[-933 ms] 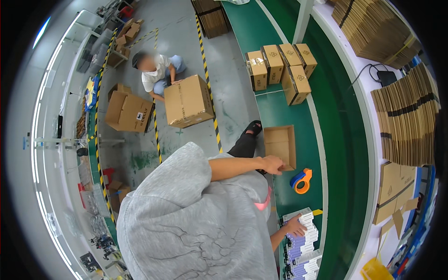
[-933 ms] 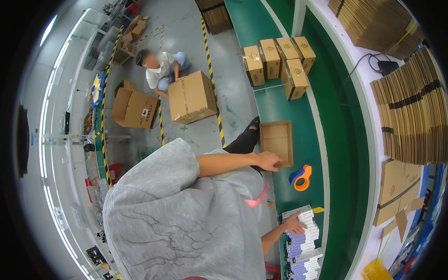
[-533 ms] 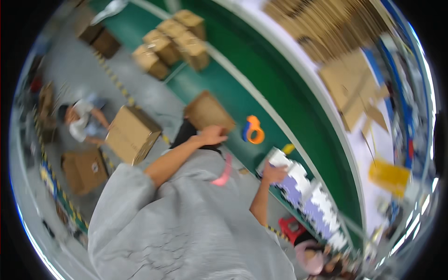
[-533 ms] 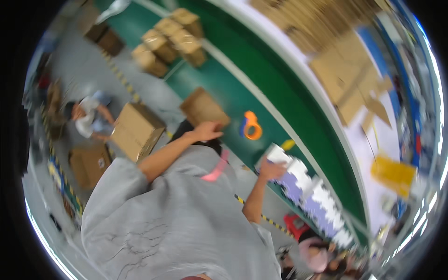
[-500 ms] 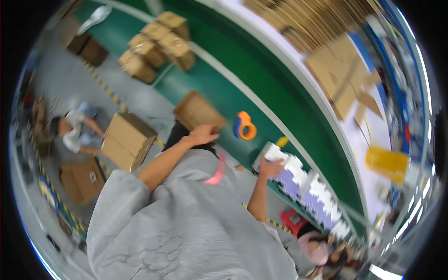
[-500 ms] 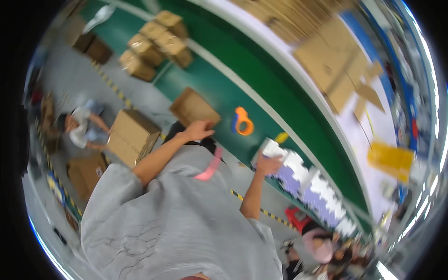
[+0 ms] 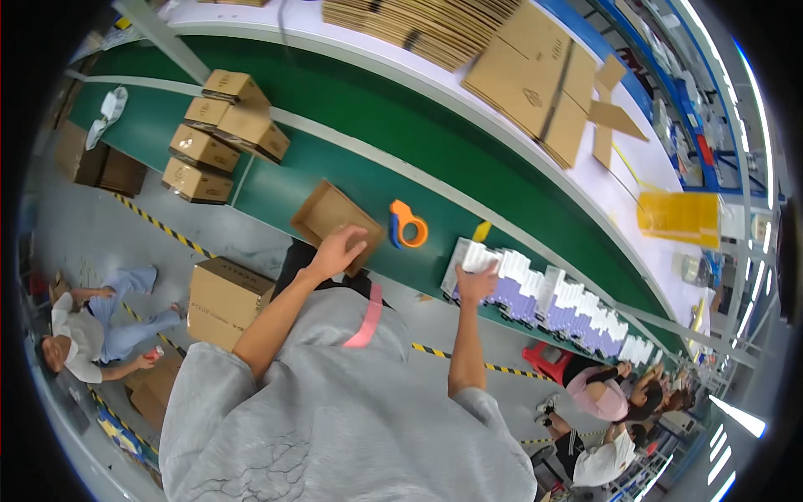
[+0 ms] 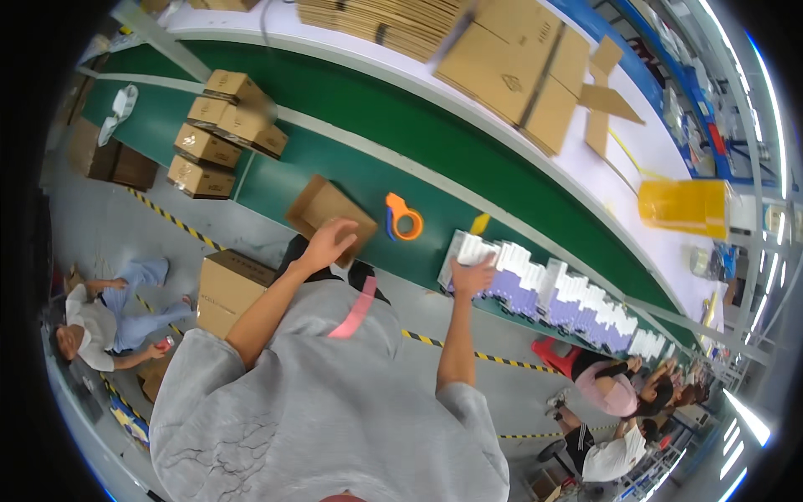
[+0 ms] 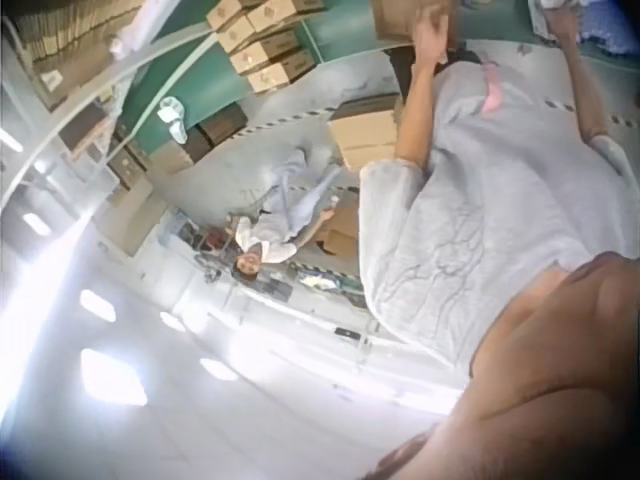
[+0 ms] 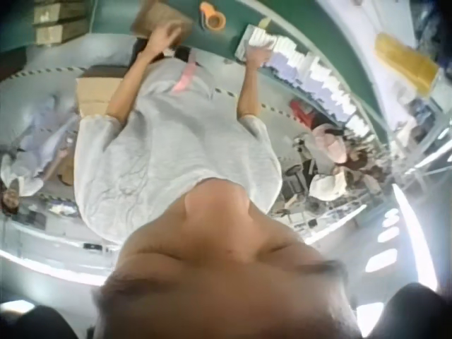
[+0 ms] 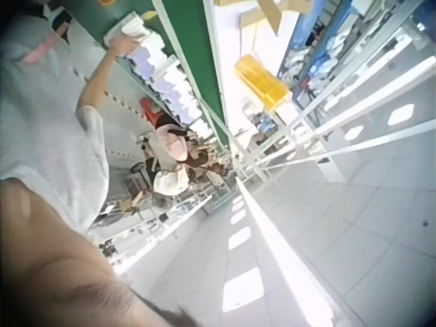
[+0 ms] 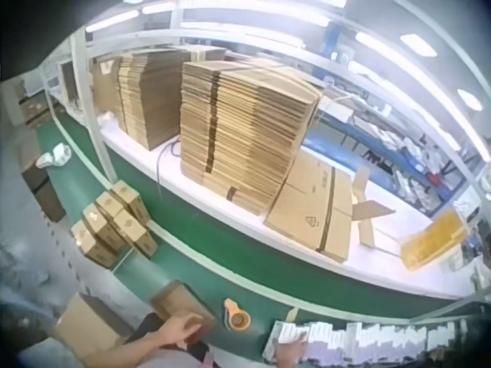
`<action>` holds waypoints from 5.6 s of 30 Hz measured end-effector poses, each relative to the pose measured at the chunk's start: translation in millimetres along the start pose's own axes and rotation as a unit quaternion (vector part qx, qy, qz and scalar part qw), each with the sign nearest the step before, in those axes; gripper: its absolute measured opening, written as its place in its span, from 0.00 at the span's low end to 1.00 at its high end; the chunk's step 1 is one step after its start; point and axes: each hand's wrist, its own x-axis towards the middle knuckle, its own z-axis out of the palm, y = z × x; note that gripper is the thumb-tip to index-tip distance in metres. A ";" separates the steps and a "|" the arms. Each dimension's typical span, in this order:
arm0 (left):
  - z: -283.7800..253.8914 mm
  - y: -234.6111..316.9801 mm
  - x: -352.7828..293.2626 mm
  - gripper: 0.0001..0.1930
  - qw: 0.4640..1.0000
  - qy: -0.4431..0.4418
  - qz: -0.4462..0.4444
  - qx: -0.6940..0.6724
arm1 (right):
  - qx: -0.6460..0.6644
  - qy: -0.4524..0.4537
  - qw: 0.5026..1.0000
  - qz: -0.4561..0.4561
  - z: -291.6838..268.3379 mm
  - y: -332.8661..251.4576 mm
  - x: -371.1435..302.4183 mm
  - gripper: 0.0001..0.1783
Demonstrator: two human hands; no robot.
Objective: The recorder is packing small electronic products into cardboard boxes and sealing them with a hand-held tape dispenser at a factory assembly line.
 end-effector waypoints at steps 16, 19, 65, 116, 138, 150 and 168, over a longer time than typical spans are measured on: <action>-141.2 -83.5 7.0 0.17 0.993 0.018 -0.059 0.101 | 0.336 -0.057 0.811 -0.475 -114.5 -285.5 -183.4 0.66; -152.3 -94.8 8.8 0.16 0.993 0.012 -0.010 0.119 | 0.255 -0.060 0.857 -0.444 -114.2 -287.6 -195.2 0.65; -194.4 -99.4 -19.0 0.52 0.957 -0.166 0.120 0.204 | 0.442 -0.447 0.776 -0.051 30.3 -278.0 -198.7 0.26; -87.1 -125.3 42.7 0.33 0.965 -0.010 -0.233 0.119 | 0.373 -0.531 0.748 -0.140 -85.9 -276.0 -29.3 0.23; -89.6 -57.3 37.5 0.12 0.971 0.046 -0.177 -0.156 | 0.304 -0.585 0.713 -0.238 -54.6 -260.2 -72.2 0.22; -146.8 -104.3 45.0 0.06 0.875 0.102 -0.325 -0.344 | 0.242 -0.593 0.738 -0.215 -78.5 -284.0 -73.6 0.25; -120.0 -150.3 74.7 0.06 0.947 0.071 -0.295 0.103 | 0.016 -0.454 0.849 -0.269 -24.7 -333.2 -91.3 0.43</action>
